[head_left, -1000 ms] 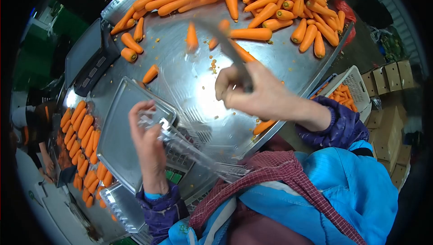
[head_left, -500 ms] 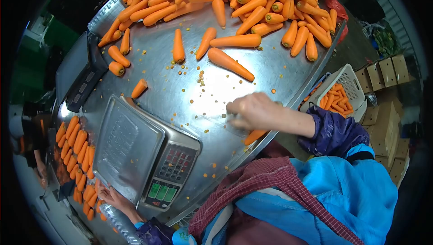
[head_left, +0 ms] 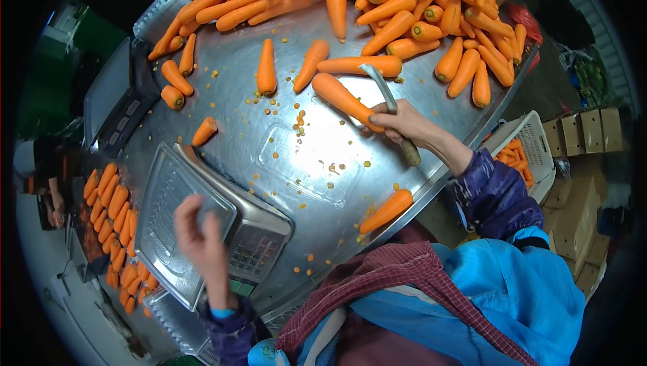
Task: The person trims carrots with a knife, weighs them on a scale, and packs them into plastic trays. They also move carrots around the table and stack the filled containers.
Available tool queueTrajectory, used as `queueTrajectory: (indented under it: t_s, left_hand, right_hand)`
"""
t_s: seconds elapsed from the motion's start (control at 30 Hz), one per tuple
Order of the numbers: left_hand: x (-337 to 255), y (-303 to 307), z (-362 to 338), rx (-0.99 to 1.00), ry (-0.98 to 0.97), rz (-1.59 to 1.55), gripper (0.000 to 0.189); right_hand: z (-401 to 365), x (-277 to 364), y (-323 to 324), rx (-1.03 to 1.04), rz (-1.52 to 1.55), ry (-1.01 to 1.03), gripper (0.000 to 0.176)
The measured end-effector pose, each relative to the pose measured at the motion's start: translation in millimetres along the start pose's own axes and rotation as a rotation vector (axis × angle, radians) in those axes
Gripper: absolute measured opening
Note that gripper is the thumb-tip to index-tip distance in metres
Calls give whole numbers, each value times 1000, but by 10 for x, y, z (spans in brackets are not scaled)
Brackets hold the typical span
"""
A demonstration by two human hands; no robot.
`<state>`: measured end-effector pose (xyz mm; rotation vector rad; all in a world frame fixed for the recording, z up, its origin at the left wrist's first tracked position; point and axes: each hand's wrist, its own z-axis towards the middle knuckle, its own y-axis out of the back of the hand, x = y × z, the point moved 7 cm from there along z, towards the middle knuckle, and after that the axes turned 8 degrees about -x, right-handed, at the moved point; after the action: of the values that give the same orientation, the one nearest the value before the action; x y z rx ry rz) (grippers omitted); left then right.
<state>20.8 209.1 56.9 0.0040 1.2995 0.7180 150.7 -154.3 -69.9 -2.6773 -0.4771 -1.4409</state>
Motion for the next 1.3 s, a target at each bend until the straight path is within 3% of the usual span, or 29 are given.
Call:
queueTrajectory:
  t_s: [0.07,0.2,0.23,0.27,0.33,0.4,0.43,0.47,0.53,0.57,0.63,0.73,0.77,0.8,0.87,0.9,0.93,1.03,1.2,1.27,1.3]
  left_hand:
    - [-179,-631,33,182,-170,141,36]
    - [-970,-1678,3,360,-638,390,45]
    - [-971,-1819,20,364,-643,381,45]
    - [-970,-1993,-32,395,-770,437,47]
    - [-926,-2185,-99,425,-904,487,49]
    - [-666,-2172,46,498,-373,119,43]
    - [-447,-2182,55,526,36,-31,29]
    - [-429,-2189,62,530,31,-28,29]
    - [-112,-2238,-41,487,788,-642,19]
    - [-107,-2258,-84,519,921,-766,20]
    - [21,-2287,-178,501,1015,-863,19]
    - [172,-2326,-258,445,1157,-1013,18]
    - [198,-2314,-300,418,1206,-1070,19]
    - [211,-2308,-329,409,1214,-1067,19]
    - [171,-2322,-292,303,1221,-1102,23]
    - [124,-2327,-266,328,1184,-1101,40]
    - [109,-2314,-259,320,1195,-1098,40]
    - [-112,-2344,-200,473,1130,-1353,69]
    - [-458,-2224,-105,468,1023,-1527,73]
    - [-538,-2115,-99,455,978,-1614,72]
    - [-524,-2094,-138,446,1075,-1681,68]
  right_hand:
    - [-224,108,-15,36,71,51,40]
    - [-559,383,-38,146,37,183,42]
    - [-619,425,-49,182,-50,196,41]
    - [-661,448,-69,248,-60,169,40]
    - [-564,383,31,313,63,92,39]
    - [-290,455,320,103,-86,113,38]
    - [-179,597,458,-187,-290,252,35]
    - [-10,536,524,-191,-284,253,35]
    - [193,670,678,-611,-815,843,37]
    - [314,619,704,-617,-811,844,37]
    - [538,536,636,-531,-1061,755,42]
    - [691,523,697,-444,-1024,643,42]
    - [659,515,661,-318,-932,573,39]
    - [691,343,646,-151,-617,459,37]
    - [370,173,472,48,65,-69,42]
    - [168,225,373,49,153,-103,43]
    - [4,272,291,54,153,-114,43]
    - [-309,364,-5,275,451,-104,39]
    - [-681,381,-346,334,446,-89,48]
    - [-858,548,-414,320,484,6,51]
    - [-904,597,-419,335,452,66,55]
